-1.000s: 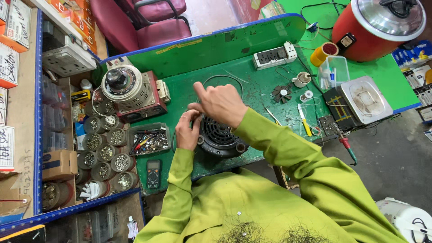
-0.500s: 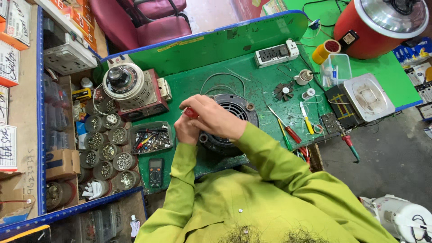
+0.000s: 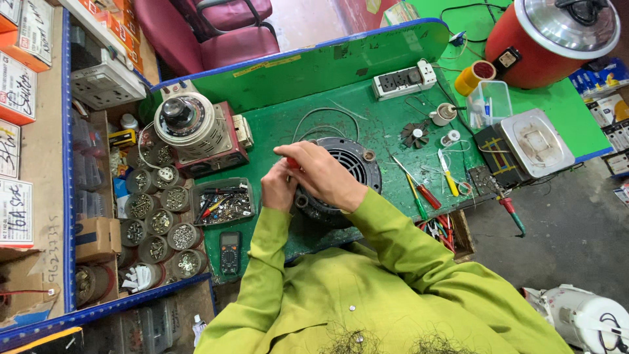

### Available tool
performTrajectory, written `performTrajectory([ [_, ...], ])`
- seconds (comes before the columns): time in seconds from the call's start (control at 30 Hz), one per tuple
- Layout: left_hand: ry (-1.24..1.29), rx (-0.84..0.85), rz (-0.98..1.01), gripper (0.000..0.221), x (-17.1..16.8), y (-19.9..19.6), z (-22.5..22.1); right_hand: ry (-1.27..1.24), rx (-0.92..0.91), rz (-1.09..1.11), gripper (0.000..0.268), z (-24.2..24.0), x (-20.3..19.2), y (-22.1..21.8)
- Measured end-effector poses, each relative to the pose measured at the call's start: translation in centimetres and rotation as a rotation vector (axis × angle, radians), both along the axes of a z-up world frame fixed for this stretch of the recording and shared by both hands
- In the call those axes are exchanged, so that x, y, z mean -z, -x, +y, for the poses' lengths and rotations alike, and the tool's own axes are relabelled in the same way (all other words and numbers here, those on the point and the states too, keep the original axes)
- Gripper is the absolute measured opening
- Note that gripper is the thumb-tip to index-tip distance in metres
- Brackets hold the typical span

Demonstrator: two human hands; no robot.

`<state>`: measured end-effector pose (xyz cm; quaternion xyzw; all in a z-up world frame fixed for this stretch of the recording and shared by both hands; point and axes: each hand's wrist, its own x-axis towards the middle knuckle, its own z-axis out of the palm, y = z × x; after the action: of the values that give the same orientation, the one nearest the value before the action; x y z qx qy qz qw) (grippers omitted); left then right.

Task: The person unscrews the screws from the back of a fan motor housing using a screwdriver, manipulates internal components by hand, and then reassembles the housing by tightening the screws.

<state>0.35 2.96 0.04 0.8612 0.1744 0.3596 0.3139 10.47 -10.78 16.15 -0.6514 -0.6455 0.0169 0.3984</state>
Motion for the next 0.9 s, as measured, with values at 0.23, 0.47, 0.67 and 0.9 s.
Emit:
performTrajectory([
  [0.23,0.070,0.172,-0.026,0.007,-0.8,0.0,-0.7,-0.037,0.006,0.004,0.036,-0.6,0.7,0.3],
  [0.47,-0.112,0.103,0.040,0.020,3.7,-0.5,0.5,-0.020,0.039,0.049,0.042,-2.0,1.0,0.4],
  [0.67,-0.121,0.153,0.056,0.026,-1.2,0.2,-0.6,-0.062,0.043,0.093,0.035,-3.8,0.6,1.1],
  [0.9,-0.140,0.227,0.045,0.016,0.6,0.3,-0.7,-0.072,0.134,0.183,0.037,-6.9,2.1,0.9],
])
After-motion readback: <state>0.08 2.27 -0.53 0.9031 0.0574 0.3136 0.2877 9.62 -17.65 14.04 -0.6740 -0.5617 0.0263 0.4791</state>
